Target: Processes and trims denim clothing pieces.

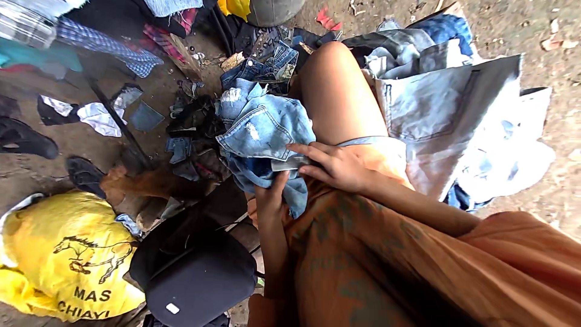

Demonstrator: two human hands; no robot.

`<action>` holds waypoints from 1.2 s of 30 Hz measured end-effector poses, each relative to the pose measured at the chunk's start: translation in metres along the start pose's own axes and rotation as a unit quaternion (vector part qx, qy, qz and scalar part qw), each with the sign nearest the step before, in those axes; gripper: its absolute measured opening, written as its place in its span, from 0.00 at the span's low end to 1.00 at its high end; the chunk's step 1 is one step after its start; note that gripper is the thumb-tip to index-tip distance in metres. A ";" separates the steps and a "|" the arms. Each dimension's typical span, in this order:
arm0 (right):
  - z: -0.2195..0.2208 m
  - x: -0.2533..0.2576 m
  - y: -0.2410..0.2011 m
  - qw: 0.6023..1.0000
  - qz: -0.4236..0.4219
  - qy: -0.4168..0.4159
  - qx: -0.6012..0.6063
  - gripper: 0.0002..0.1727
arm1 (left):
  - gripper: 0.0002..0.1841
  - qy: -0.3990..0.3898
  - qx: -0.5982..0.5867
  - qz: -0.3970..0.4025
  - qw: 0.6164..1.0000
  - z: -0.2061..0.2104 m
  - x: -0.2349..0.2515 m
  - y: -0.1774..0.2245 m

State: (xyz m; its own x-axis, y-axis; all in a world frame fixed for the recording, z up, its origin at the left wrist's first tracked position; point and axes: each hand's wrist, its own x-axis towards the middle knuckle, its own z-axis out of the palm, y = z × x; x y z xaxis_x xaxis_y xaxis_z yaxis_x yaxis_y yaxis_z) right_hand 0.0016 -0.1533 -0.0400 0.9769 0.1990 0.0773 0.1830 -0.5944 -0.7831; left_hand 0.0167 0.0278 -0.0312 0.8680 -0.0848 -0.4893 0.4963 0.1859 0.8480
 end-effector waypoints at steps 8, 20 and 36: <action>0.000 0.004 0.008 0.998 -0.009 -0.022 0.055 0.25 | 0.19 0.008 -0.074 -0.003 0.997 -0.002 0.000 0.004; -0.021 0.039 0.009 0.666 0.360 -0.195 0.623 0.11 | 0.15 0.046 0.023 -0.052 0.997 0.009 0.007 0.016; -0.015 0.027 -0.008 0.998 -0.010 -0.069 0.010 0.22 | 0.16 0.023 0.079 0.033 0.996 0.006 0.008 0.004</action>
State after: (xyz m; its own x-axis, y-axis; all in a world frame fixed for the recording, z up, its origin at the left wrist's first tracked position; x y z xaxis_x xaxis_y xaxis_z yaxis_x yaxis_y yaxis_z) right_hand 0.0279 -0.1545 -0.0224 0.9484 0.3171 0.0091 0.1996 -0.5743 -0.7939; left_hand 0.0254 0.0215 -0.0306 0.8991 -0.0310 -0.4367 0.4376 0.0334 0.8986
